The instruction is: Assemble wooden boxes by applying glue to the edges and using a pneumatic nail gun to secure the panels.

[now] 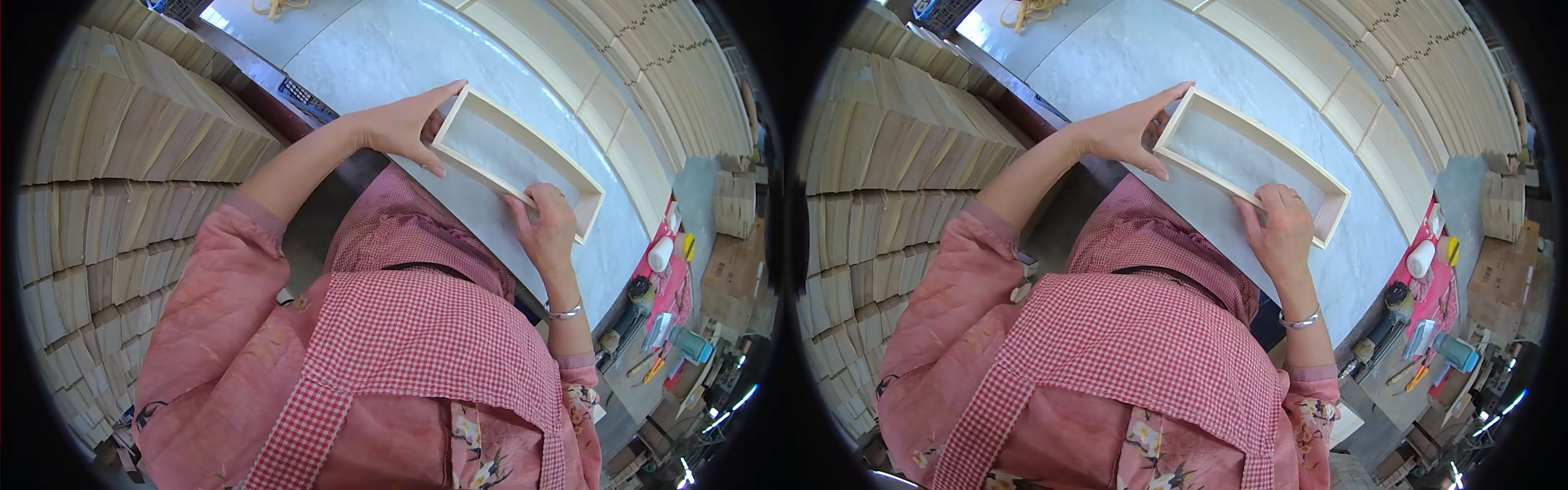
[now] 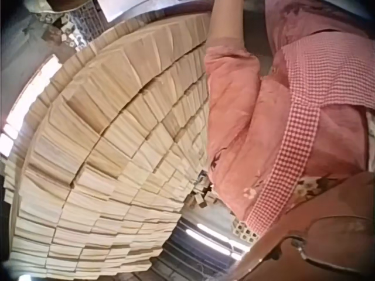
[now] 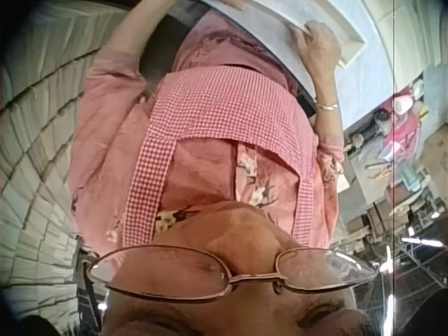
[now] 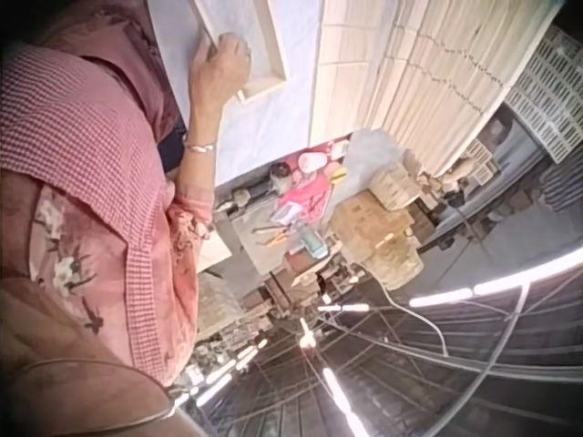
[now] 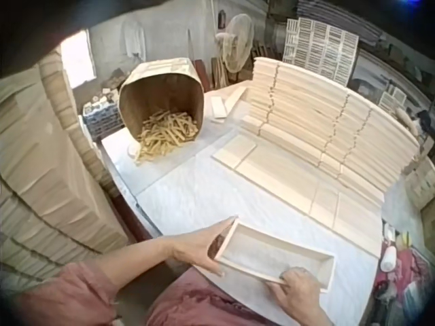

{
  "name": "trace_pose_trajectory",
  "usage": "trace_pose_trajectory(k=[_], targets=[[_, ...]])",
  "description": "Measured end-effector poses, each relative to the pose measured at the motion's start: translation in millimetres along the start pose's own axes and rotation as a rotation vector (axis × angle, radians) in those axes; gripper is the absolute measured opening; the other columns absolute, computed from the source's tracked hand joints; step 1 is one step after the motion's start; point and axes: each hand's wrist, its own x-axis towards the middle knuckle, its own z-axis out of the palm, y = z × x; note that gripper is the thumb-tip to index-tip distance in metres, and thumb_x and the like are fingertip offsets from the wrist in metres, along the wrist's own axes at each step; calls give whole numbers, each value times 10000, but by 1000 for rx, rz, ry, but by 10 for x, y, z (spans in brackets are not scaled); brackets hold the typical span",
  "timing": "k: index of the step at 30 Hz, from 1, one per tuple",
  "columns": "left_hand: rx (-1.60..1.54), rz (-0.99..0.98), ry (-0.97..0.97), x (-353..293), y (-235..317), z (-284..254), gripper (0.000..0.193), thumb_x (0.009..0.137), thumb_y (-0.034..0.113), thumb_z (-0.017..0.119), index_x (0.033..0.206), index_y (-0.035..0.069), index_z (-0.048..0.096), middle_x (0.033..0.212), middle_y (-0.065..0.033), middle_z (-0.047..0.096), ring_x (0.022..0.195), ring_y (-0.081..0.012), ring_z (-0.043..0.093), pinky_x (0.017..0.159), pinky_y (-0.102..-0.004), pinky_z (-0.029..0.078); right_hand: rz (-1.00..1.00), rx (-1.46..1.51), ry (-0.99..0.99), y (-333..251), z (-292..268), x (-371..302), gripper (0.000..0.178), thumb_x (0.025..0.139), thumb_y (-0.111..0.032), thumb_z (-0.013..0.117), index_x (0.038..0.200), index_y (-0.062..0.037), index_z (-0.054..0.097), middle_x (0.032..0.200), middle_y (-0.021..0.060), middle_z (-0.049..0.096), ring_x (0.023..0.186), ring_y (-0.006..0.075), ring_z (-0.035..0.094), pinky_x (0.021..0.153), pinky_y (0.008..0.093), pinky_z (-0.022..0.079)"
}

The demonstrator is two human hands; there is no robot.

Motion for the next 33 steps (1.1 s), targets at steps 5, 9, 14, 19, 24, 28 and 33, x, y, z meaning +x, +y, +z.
trace_pose_trajectory(k=[5, 9, 14, 19, 24, 28, 33], targets=[[160, 60, -90, 17, -48, -104, 1077, 731, 128, 864, 1606, 69, 238, 1074, -163, 642, 876, -241, 612, 785, -346, 541, -97, 63, 10, -90, 8, 98, 220, 867, -87, 762, 1058, -24, 672, 971, 104, 655, 850, 253, 620, 766, 326, 514], [109, 99, -60, 33, -57, -128, 1061, 686, 86, 888, 1566, 28, 297, 941, -138, 655, 783, -215, 606, 705, -313, 537, -298, 188, 41, -572, 190, 500, 381, 848, -22, 723, 1224, -56, 677, 1066, 105, 646, 898, 267, 622, 799, 345, 526], [67, 81, -67, 58, -47, -154, 1088, 671, 76, 888, 1573, 31, 282, 1006, -154, 639, 795, -203, 603, 701, -302, 536, -361, 268, -33, -589, 437, 659, 403, 826, 25, 649, 1224, -37, 671, 1049, 91, 626, 862, 273, 592, 780, 348, 508], [32, 130, -98, 38, -87, -101, 1049, 690, 57, 864, 1567, 24, 289, 1101, -161, 622, 779, -210, 604, 707, -308, 543, -365, 271, -34, -609, 430, 638, 400, 813, 53, 639, 1205, -15, 685, 992, 89, 628, 813, 266, 578, 741, 353, 505], [26, 99, -111, 52, 11, -177, 993, 674, 67, 872, 1511, 2, 342, 1089, -160, 620, 803, -212, 605, 704, -317, 541, -348, 290, -64, -627, 399, 794, 387, 805, 48, 666, 1184, -21, 702, 978, 92, 631, 781, 262, 579, 710, 353, 505], [28, 284, -17, 40, -49, -185, 960, 653, 84, 866, 1483, 12, 389, 1131, -151, 633, 881, -256, 619, 799, -347, 536, -301, 388, -158, -707, 175, 1345, 363, 788, 18, 704, 1148, -26, 713, 988, 97, 634, 763, 262, 579, 681, 354, 505], [457, 346, 29, 98, -108, -138, 1016, 620, 266, 839, 1497, 21, 388, 1323, -178, 592, 1073, -345, 549, 1013, -421, 407, -428, 346, 30, -750, 888, 3034, 201, 841, -94, 721, 1021, -6, 705, 962, 121, 603, 815, 299, 597, 720, 359, 509]])
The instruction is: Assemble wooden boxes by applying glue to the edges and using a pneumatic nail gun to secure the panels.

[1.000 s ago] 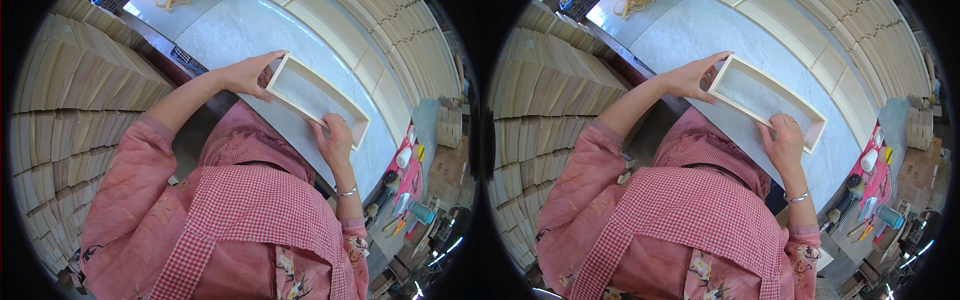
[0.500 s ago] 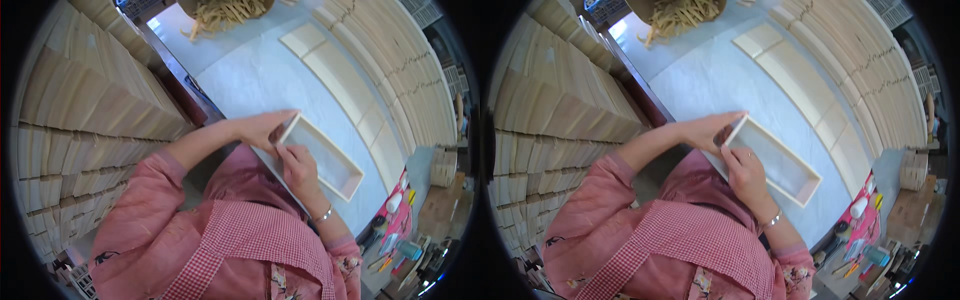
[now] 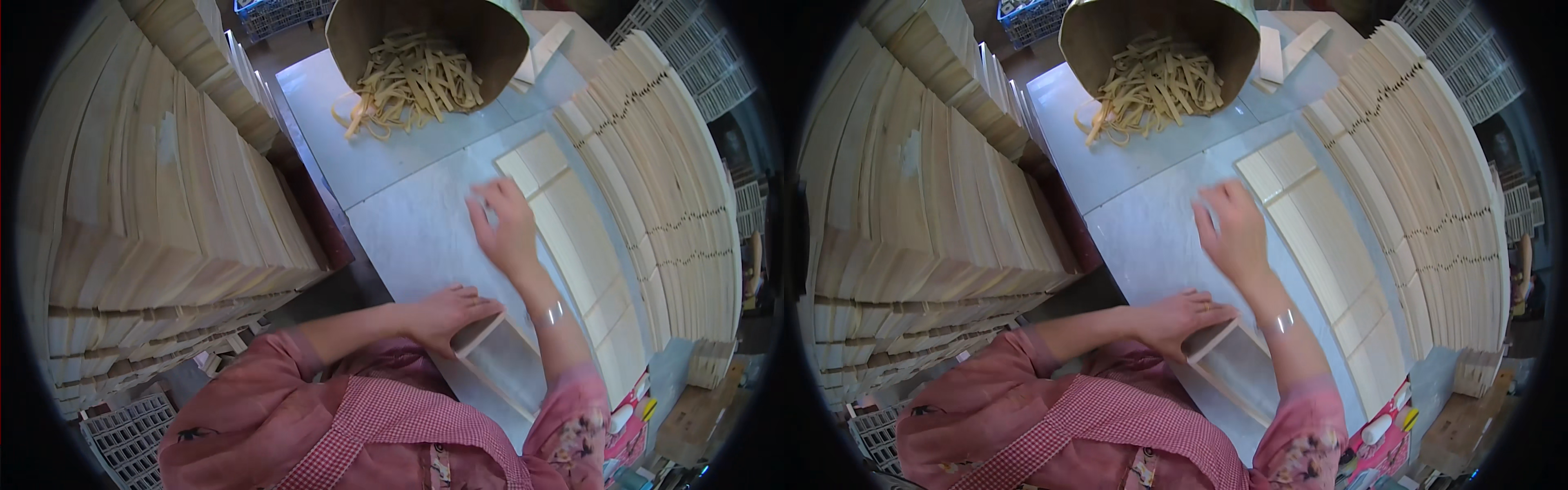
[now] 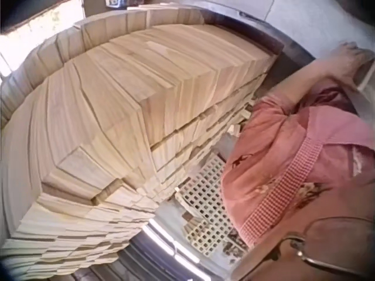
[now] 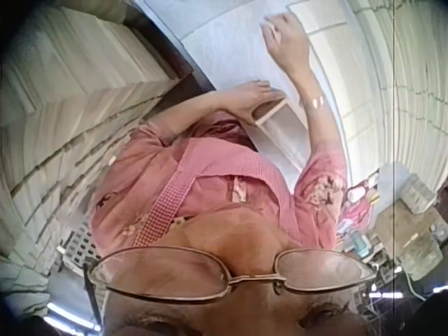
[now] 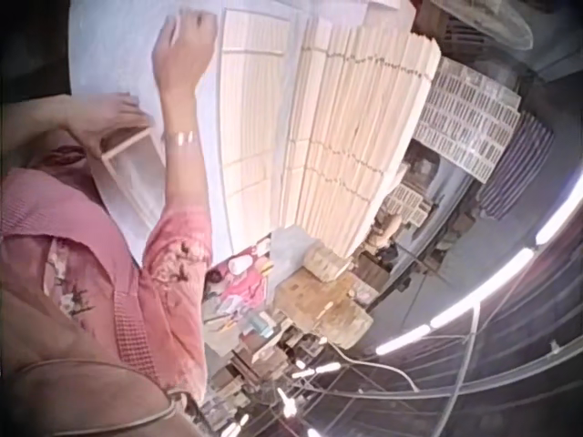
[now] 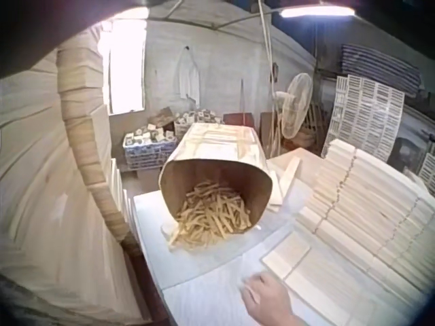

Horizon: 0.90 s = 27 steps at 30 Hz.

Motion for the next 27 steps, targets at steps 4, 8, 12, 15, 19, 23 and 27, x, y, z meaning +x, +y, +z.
trace_pose_trajectory(k=[4, 8, 12, 15, 19, 23, 27], targets=[[-53, -53, -59, 10, -46, 41, 1005, 628, 289, 806, 1505, 23, 394, 1403, -172, 552, 1129, -338, 518, 1038, -431, 371, 100, -68, 87, 655, 990, 913, 214, 841, -87, 718, 1039, -5, 718, 987, 135, 626, 839, 338, 634, 744, 385, 535], [-83, -81, -71, -15, -65, 54, 1015, 618, 282, 797, 1510, 28, 385, 1431, -165, 537, 1144, -344, 506, 1035, -432, 367, 160, -82, 103, 858, 1402, 1192, 203, 836, -92, 728, 1021, -9, 726, 971, 134, 634, 824, 343, 640, 746, 385, 540], [-88, -65, -73, -3, -35, 38, 1025, 607, 265, 798, 1511, 31, 375, 1429, -161, 537, 1138, -352, 508, 1023, -430, 378, 212, -37, 120, 890, 1287, 1125, 180, 824, -97, 742, 983, -15, 724, 958, 130, 640, 797, 330, 635, 737, 374, 534], [-83, -46, -68, -12, -4, 46, 1017, 613, 260, 792, 1512, 29, 374, 1416, -166, 544, 1132, -352, 513, 1017, -431, 385, 194, 110, 273, 608, 712, 912, 142, 809, -92, 751, 927, -24, 711, 961, 129, 652, 776, 310, 629, 723, 357, 523], [-97, -63, -63, -29, -85, 22, 1043, 601, 260, 834, 1511, 39, 374, 1414, -161, 546, 1112, -367, 535, 1011, -446, 404, 101, 177, 427, 259, -128, 507, 59, 841, -64, 722, 863, -55, 668, 833, 42, 617, 696, 176, 540, 664, 288, 461], [-23, -28, -51, -9, -49, -44, 1089, 603, 268, 876, 1533, 65, 347, 1374, -149, 579, 1102, -353, 550, 1023, -444, 404, 425, 209, 358, 44, -682, -414, 41, 875, -65, 698, 856, -65, 663, 702, -25, 541, 623, 104, 442, 599, 252, 395], [-59, -42, -7, -15, -76, 70, 1102, 602, 282, 883, 1535, 60, 340, 1339, -152, 596, 1091, -345, 550, 1038, -433, 396, 611, 58, 23, -23, -863, -1083, 54, 904, -79, 681, 861, -50, 667, 606, -57, 463, 546, 66, 346, 531, 239, 310]])
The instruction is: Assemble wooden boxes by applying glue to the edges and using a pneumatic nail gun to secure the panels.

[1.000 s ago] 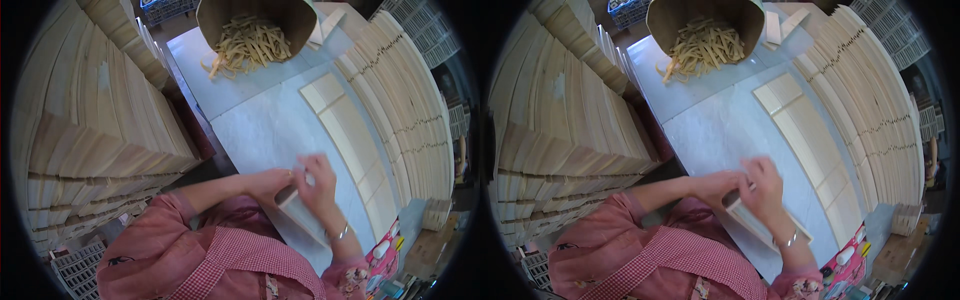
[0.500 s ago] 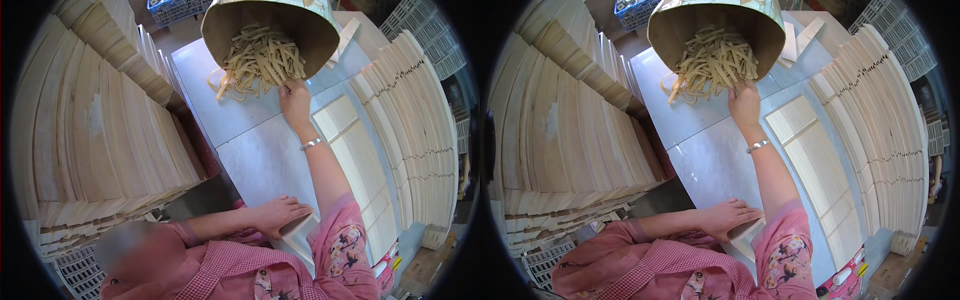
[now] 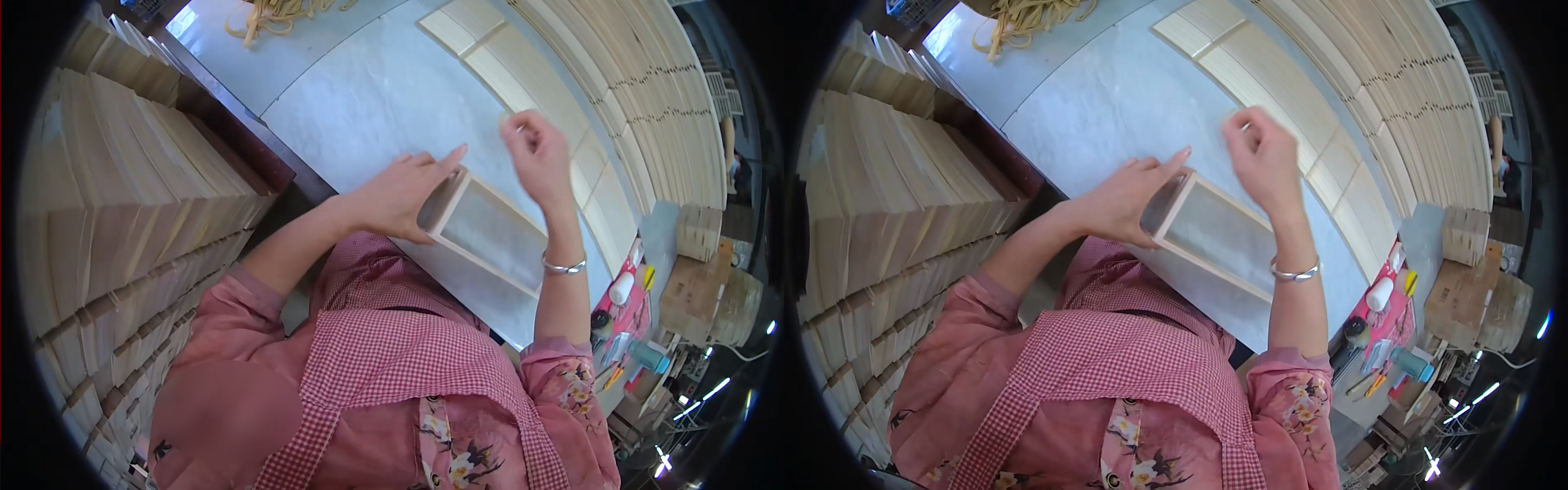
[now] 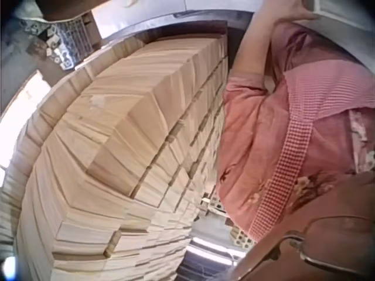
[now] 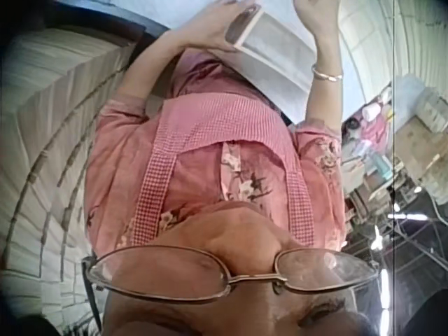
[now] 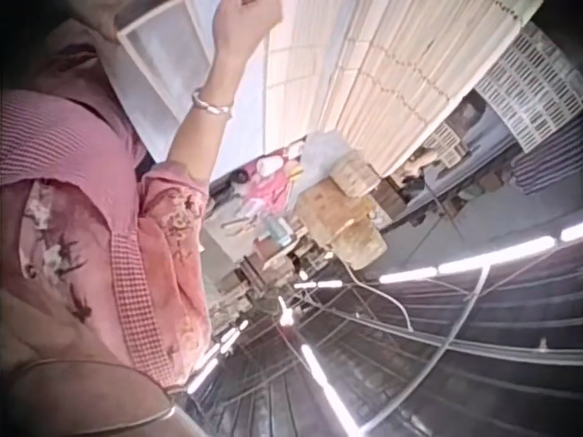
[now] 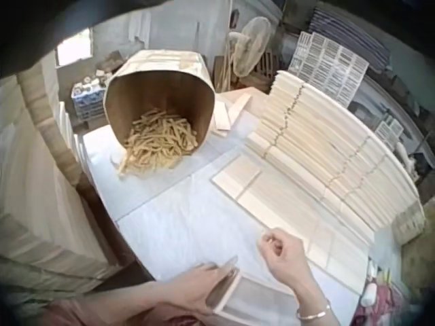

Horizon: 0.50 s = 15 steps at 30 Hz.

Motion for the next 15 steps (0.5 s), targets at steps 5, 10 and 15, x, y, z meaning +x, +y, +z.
trace_pose_trajectory(k=[5, 10, 15], targets=[[1, 24, 63, 3, -5, 12, 1105, 600, 309, 891, 1529, 57, 349, 1307, -148, 603, 1087, -334, 548, 1047, -425, 386, 38, -16, -212, -221, 133, -418, 61, 917, -86, 679, 900, -28, 690, 620, -28, 509, 575, 88, 398, 566, 244, 356], [47, -23, 18, 6, 37, -16, 1104, 583, 347, 905, 1509, 61, 377, 1274, -132, 606, 1093, -323, 541, 1048, -429, 377, -75, -113, -268, -376, 197, -703, 99, 902, -132, 704, 933, -39, 696, 630, 18, 554, 566, 131, 455, 575, 269, 399], [164, -29, 10, 12, 58, -27, 1093, 551, 362, 924, 1474, 66, 418, 1285, -114, 600, 1109, -310, 528, 1057, -430, 366, 50, -470, -283, -632, 80, -1194, 176, 900, -165, 710, 1033, -51, 696, 813, 92, 697, 632, 221, 602, 619, 317, 486]])
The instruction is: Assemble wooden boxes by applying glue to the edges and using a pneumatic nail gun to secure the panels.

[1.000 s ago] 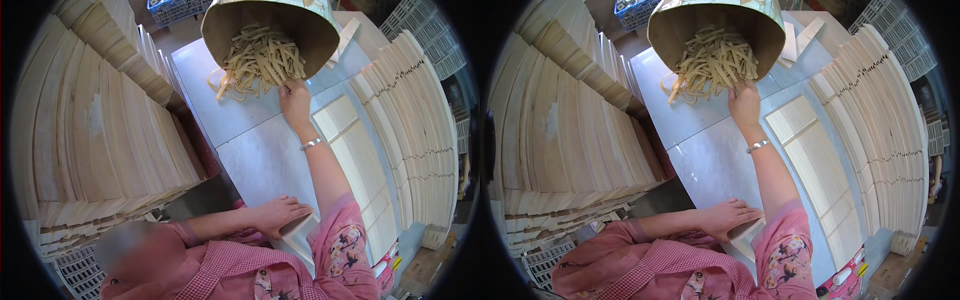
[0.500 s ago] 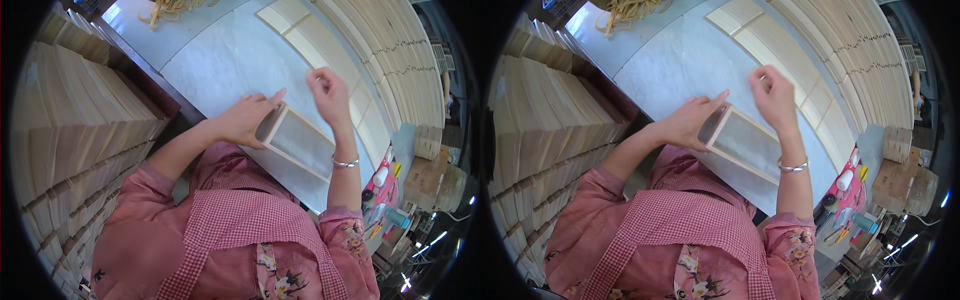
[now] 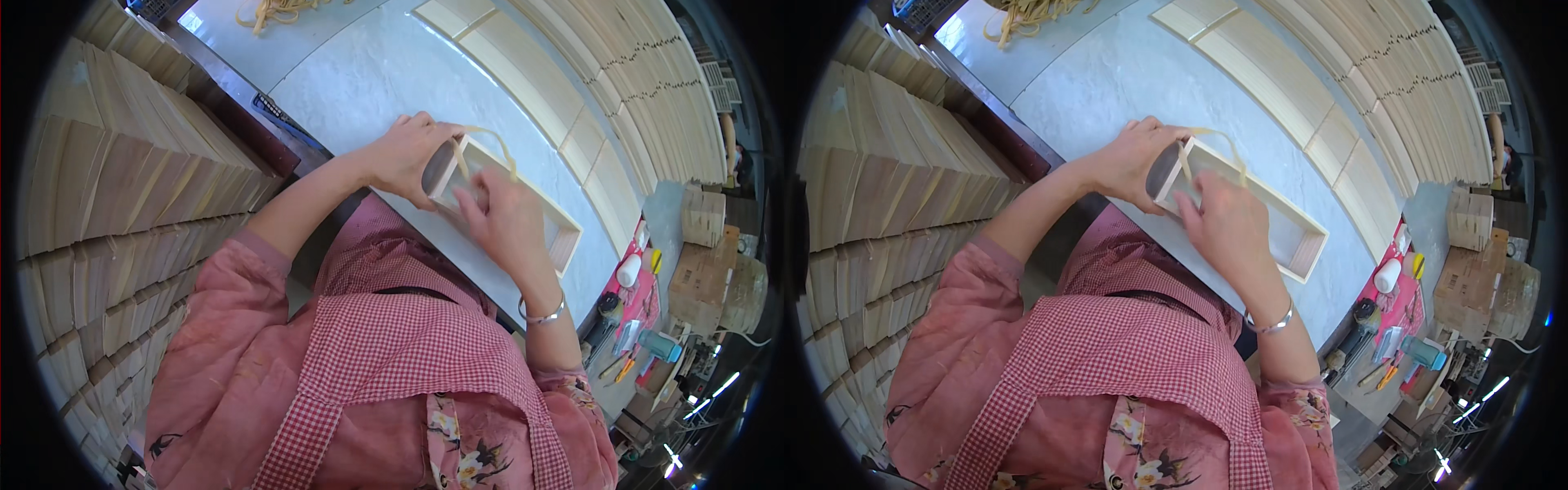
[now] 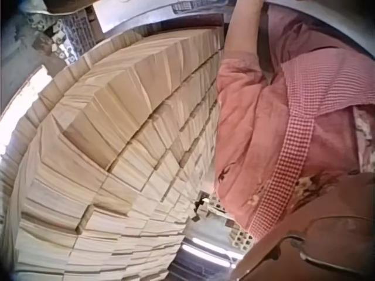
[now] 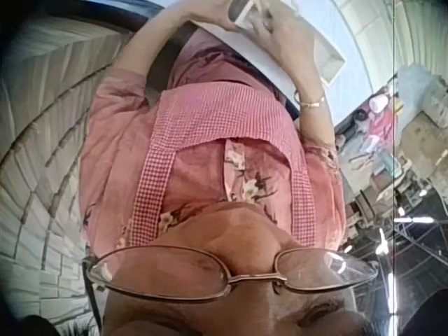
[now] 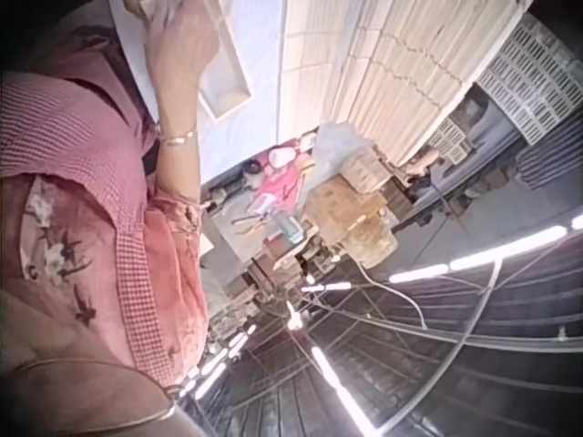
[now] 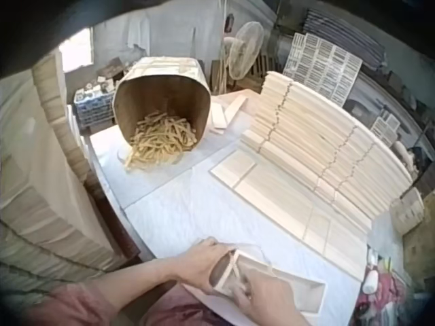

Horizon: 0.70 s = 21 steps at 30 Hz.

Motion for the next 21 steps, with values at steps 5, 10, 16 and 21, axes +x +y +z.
trace_pose_trajectory(k=[5, 10, 16, 21], targets=[[10, -4, -63, 107, -5, -14, 1060, 525, 316, 938, 1432, 61, 451, 1365, -104, 577, 1139, -297, 507, 1086, -424, 348, -220, 171, 65, -94, 383, -440, 157, 914, -125, 676, 1048, -46, 698, 865, 104, 699, 671, 274, 633, 630, 343, 506], [-21, 58, -2, 135, -65, 46, 1066, 514, 391, 927, 1429, 80, 476, 1270, -118, 613, 1092, -304, 538, 1049, -435, 380, -87, 173, 155, 195, 554, -830, 116, 921, -72, 649, 1018, -34, 701, 819, 107, 671, 651, 286, 612, 612, 359, 489], [-32, -28, -46, 24, 49, -94, 1062, 521, 325, 925, 1444, 73, 463, 1294, -134, 606, 1133, -302, 535, 1075, -436, 372, 332, 21, 557, 1384, 289, -1788, 251, 896, -5, 648, 1136, 0, 720, 760, 48, 581, 566, 150, 451, 559, 282, 430], [-54, -100, -83, 95, 65, -92, 1080, 516, 281, 923, 1463, 77, 446, 1308, -130, 592, 1155, -297, 521, 1086, -430, 358, 411, 140, 442, 1934, 38, -1439, 573, 849, 24, 671, 1405, -28, 543, 1023, 93, 603, 649, 145, 495, 589, 250, 454]])
